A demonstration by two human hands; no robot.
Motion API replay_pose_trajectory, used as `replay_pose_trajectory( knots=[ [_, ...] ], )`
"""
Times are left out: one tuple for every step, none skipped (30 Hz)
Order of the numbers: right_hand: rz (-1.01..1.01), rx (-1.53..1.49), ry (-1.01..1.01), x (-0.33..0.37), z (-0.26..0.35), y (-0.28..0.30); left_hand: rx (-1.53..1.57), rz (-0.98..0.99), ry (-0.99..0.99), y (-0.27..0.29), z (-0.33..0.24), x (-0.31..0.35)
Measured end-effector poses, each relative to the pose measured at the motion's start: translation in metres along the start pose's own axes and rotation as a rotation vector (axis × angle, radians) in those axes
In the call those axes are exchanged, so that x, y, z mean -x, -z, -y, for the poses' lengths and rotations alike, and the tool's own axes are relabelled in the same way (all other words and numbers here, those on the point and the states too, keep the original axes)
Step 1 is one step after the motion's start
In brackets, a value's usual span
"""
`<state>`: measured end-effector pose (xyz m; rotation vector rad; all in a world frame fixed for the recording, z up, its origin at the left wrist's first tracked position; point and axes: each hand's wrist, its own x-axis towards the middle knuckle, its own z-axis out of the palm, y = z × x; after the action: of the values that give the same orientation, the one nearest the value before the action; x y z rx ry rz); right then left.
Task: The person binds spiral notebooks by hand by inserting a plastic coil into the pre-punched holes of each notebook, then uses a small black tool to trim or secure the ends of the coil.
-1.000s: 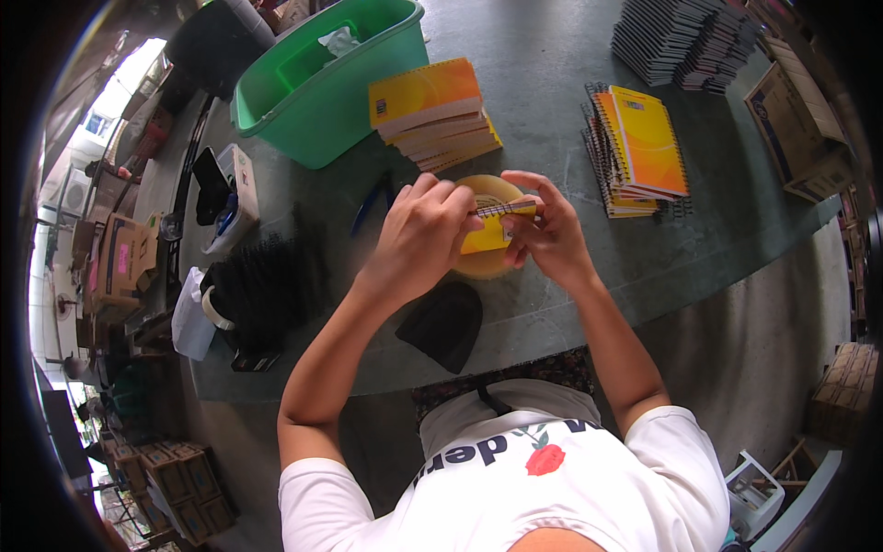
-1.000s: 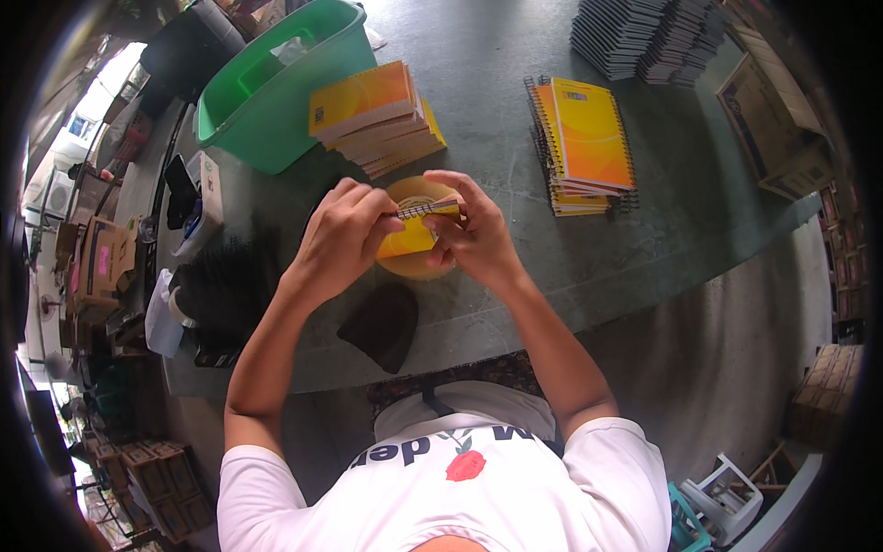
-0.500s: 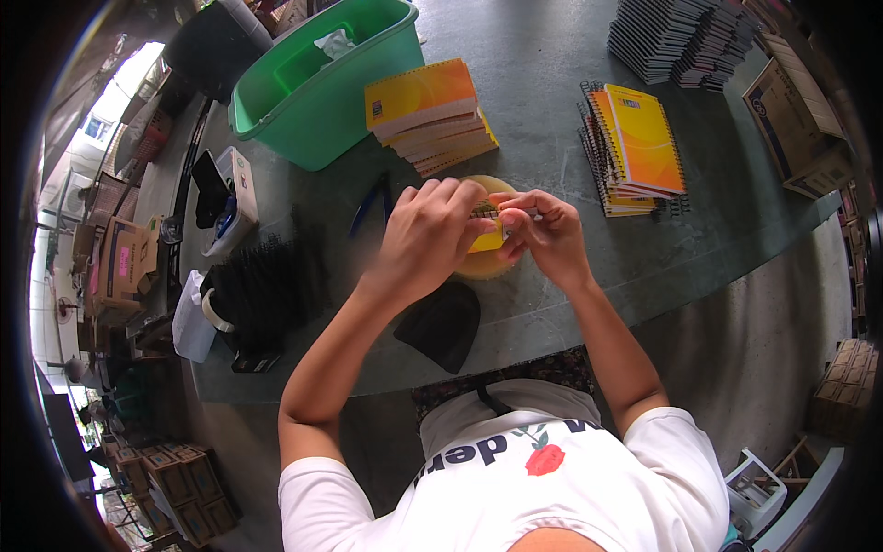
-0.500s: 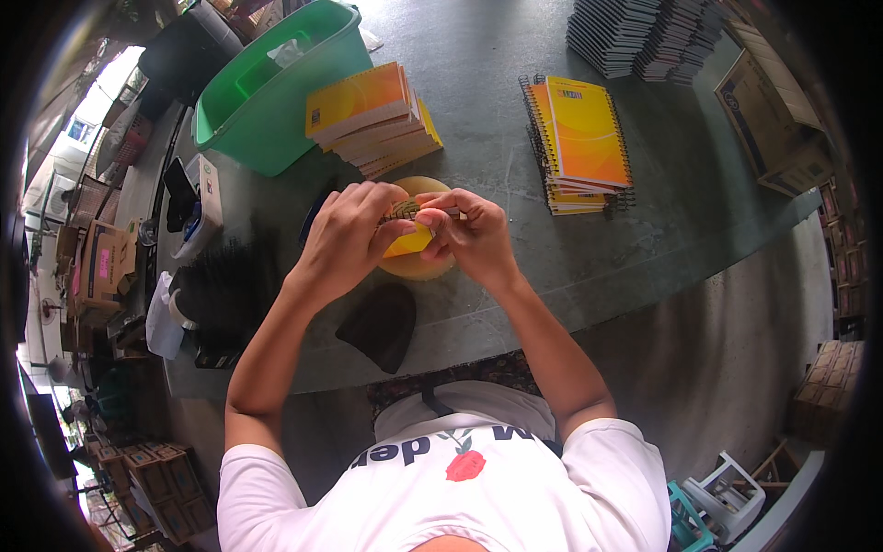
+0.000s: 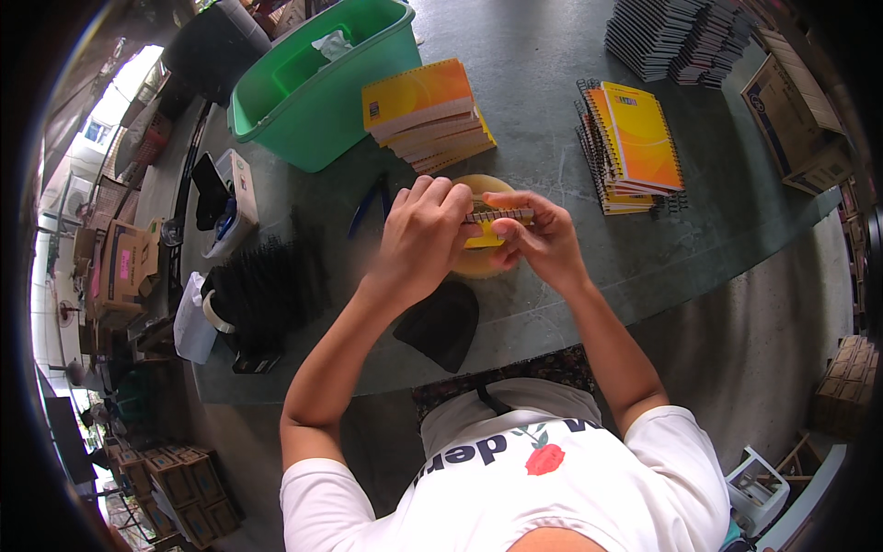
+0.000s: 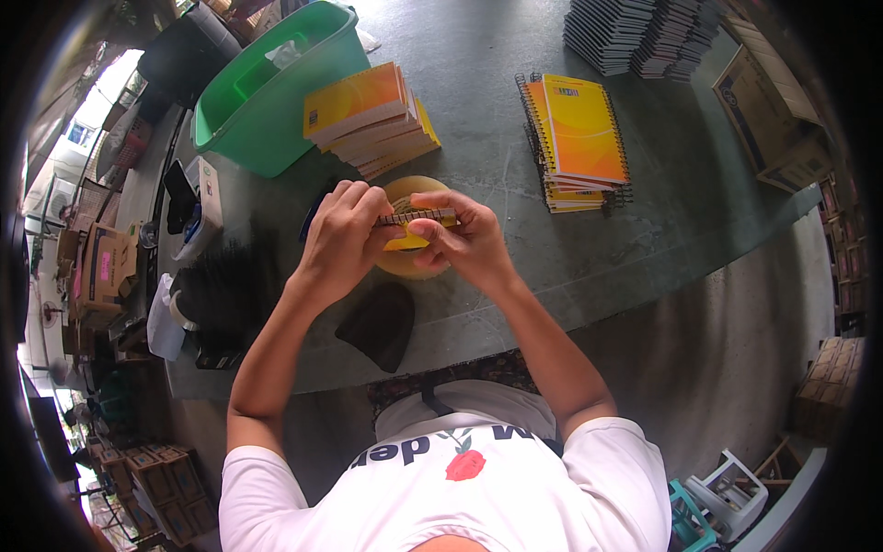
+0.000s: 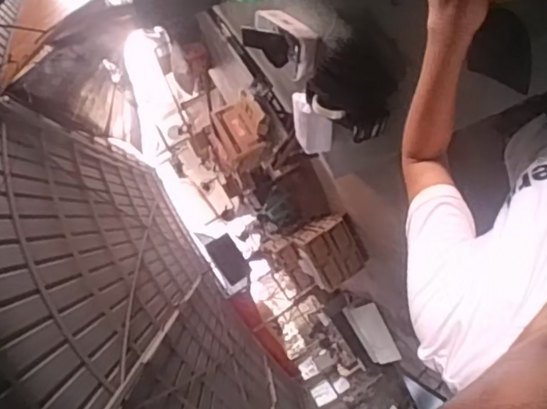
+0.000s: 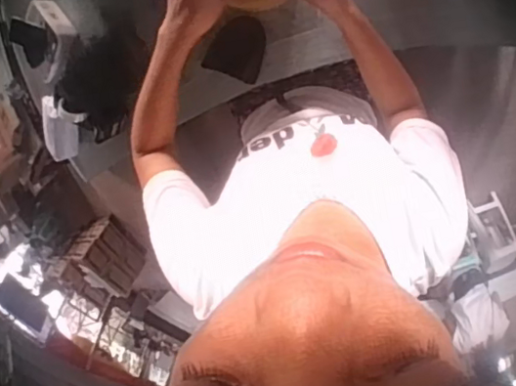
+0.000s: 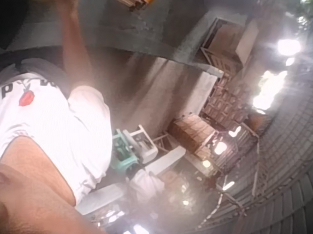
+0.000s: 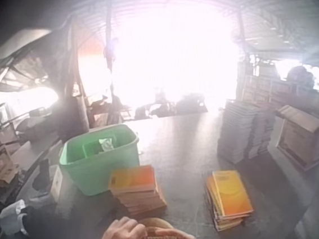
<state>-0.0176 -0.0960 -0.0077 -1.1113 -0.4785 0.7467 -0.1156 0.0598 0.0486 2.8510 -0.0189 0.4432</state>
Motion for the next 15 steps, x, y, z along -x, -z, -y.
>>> replay_pose_trajectory(
  knots=[
    [0.001, 0.004, 0.007, -0.001, -0.002, 0.001, 0.012, -0.025, 0.013, 0.0, -0.004, -0.002],
    [0.001, 0.008, 0.014, -0.001, -0.004, 0.002, 0.025, -0.05, 0.025, 0.0, -0.007, -0.004],
    [0.031, 0.005, 0.04, -0.001, -0.002, 0.002, 0.021, -0.083, 0.002, 0.0, -0.007, -0.005],
    [0.062, 0.003, 0.064, 0.0, -0.001, 0.003, 0.019, -0.116, -0.02, -0.001, -0.007, -0.005],
    [0.093, 0.001, 0.089, 0.002, 0.0, 0.004, 0.016, -0.149, -0.042, -0.002, -0.008, -0.004],
    [0.063, 0.012, 0.086, 0.003, 0.0, 0.004, 0.03, -0.106, -0.027, -0.003, -0.006, -0.004],
    [0.035, 0.024, 0.086, 0.005, 0.0, 0.003, 0.042, -0.065, -0.013, -0.003, -0.004, -0.005],
    [0.006, 0.035, 0.086, 0.005, 0.001, 0.003, 0.053, -0.024, 0.001, -0.003, -0.003, -0.006],
    [-0.001, 0.086, 0.104, 0.004, -0.002, 0.007, 0.068, -0.043, -0.014, -0.002, -0.004, -0.007],
    [-0.01, 0.136, 0.119, 0.003, -0.007, 0.013, 0.085, -0.059, -0.028, -0.002, -0.007, -0.008],
    [-0.02, 0.186, 0.135, 0.002, -0.01, 0.017, 0.102, -0.075, -0.043, -0.002, -0.008, -0.008],
    [-0.038, 0.183, 0.164, 0.003, -0.013, 0.018, 0.091, -0.058, -0.065, -0.004, -0.008, -0.007],
    [-0.055, 0.18, 0.194, 0.002, -0.013, 0.014, 0.08, -0.043, -0.087, -0.007, -0.006, -0.006],
    [-0.072, 0.177, 0.223, 0.002, -0.012, 0.012, 0.068, -0.027, -0.109, -0.008, -0.005, -0.005],
    [-0.057, 0.168, 0.23, 0.002, -0.015, 0.013, 0.071, -0.049, -0.083, -0.008, -0.006, -0.006]
  ],
)
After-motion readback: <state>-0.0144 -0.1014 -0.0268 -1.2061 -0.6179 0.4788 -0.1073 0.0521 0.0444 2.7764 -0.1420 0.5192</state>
